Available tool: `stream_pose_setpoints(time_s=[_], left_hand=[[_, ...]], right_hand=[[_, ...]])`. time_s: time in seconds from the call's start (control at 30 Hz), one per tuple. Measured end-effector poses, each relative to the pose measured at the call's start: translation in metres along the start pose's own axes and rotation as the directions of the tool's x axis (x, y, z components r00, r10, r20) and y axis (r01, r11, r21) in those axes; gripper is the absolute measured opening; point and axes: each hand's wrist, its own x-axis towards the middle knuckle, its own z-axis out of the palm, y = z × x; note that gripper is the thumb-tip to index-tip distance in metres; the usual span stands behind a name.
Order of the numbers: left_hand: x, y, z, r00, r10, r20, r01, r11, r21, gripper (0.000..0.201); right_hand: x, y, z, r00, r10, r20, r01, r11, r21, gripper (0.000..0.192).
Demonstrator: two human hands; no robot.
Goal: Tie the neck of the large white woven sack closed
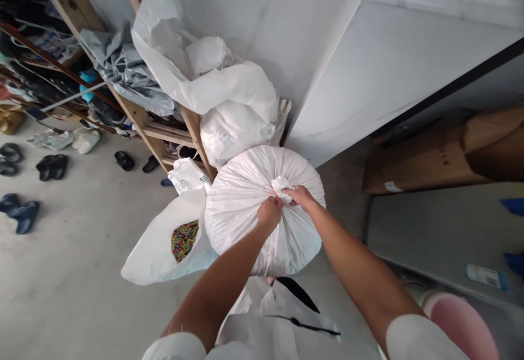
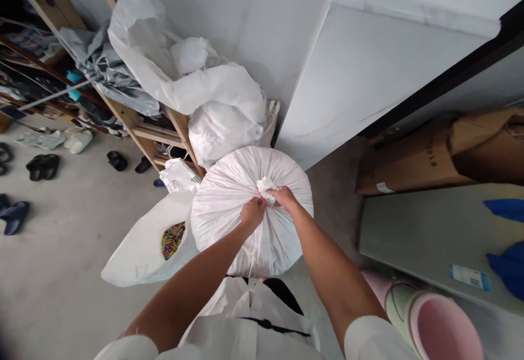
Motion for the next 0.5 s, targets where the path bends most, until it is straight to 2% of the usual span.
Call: stream_pose_setpoints(time_s=[0.1,0.2,0.3,0.37,0.43,0.5], left_hand=[[0.014,-0.005,-0.002,0.999,0.042,0.03,-0.043,0.999,0.016,0.034],[0.02,-0.011,-0.007,0.992,0.073,0.105,-0.072,0.997,-0.012,0.036],[0.014,-0.019,-0.012,0.974,0.131,0.187,-0.118,0.99,-0.077,0.031],[0.006,-0.025,-0.012,0.98,0.124,0.156,-0.11,0.99,-0.094,0.028],[-0.002,-0.032,-0.009,0.995,0.092,0.04,-0.086,0.988,-0.127,0.027],[-0.004,-0.034,-0.005,0.997,0.071,-0.015,-0.073,0.961,-0.268,0.028]], right_hand=[[-0.004,-0.004,0.001,1.0,0.002,-0.015,-0.003,1.0,-0.004,0.021],[0.002,0.001,0.001,1.0,-0.008,-0.014,0.008,0.999,-0.036,0.023],[0.016,0.012,0.0,0.995,-0.097,-0.026,0.093,0.988,-0.126,0.031],[0.024,0.019,0.0,0.987,-0.153,-0.044,0.143,0.975,-0.171,0.036],[0.028,0.022,-0.001,0.989,-0.146,-0.023,0.142,0.98,-0.136,0.036],[0.025,0.022,-0.002,0.992,-0.123,0.026,0.124,0.991,-0.057,0.033]])
